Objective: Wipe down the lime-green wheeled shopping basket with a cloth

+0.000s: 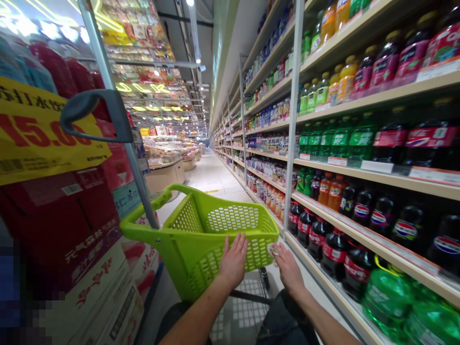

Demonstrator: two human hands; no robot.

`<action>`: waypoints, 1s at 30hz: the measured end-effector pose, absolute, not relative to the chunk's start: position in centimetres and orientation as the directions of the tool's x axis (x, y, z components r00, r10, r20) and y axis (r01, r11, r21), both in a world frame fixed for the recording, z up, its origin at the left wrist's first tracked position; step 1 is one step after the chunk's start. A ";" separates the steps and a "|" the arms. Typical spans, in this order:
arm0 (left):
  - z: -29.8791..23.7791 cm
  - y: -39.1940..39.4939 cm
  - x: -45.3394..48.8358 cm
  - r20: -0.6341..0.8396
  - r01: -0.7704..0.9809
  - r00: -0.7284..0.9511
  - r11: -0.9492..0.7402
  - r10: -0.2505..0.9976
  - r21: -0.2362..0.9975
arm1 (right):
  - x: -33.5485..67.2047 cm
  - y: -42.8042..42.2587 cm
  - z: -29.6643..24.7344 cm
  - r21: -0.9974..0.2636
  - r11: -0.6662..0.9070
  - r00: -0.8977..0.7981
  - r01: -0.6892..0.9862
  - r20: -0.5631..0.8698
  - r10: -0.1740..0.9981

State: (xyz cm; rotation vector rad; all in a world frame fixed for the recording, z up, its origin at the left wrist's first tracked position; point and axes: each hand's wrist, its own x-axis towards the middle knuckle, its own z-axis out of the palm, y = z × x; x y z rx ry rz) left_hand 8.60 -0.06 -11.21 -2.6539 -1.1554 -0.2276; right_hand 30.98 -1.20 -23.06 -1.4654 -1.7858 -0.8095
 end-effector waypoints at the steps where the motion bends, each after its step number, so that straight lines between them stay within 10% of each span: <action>1: -11.2 0.0 8.4 0.237 0.744 0.666 -0.652 0.707 -0.145 | 31.2 -1.0 -22.1 0.033 0.173 -0.123 0.984 0.831 0.542; 30: -8.9 1.1 1.8 0.275 0.926 0.376 -0.366 0.885 -0.087 | 29.3 2.1 -17.2 -0.290 0.173 0.136 0.941 0.794 0.593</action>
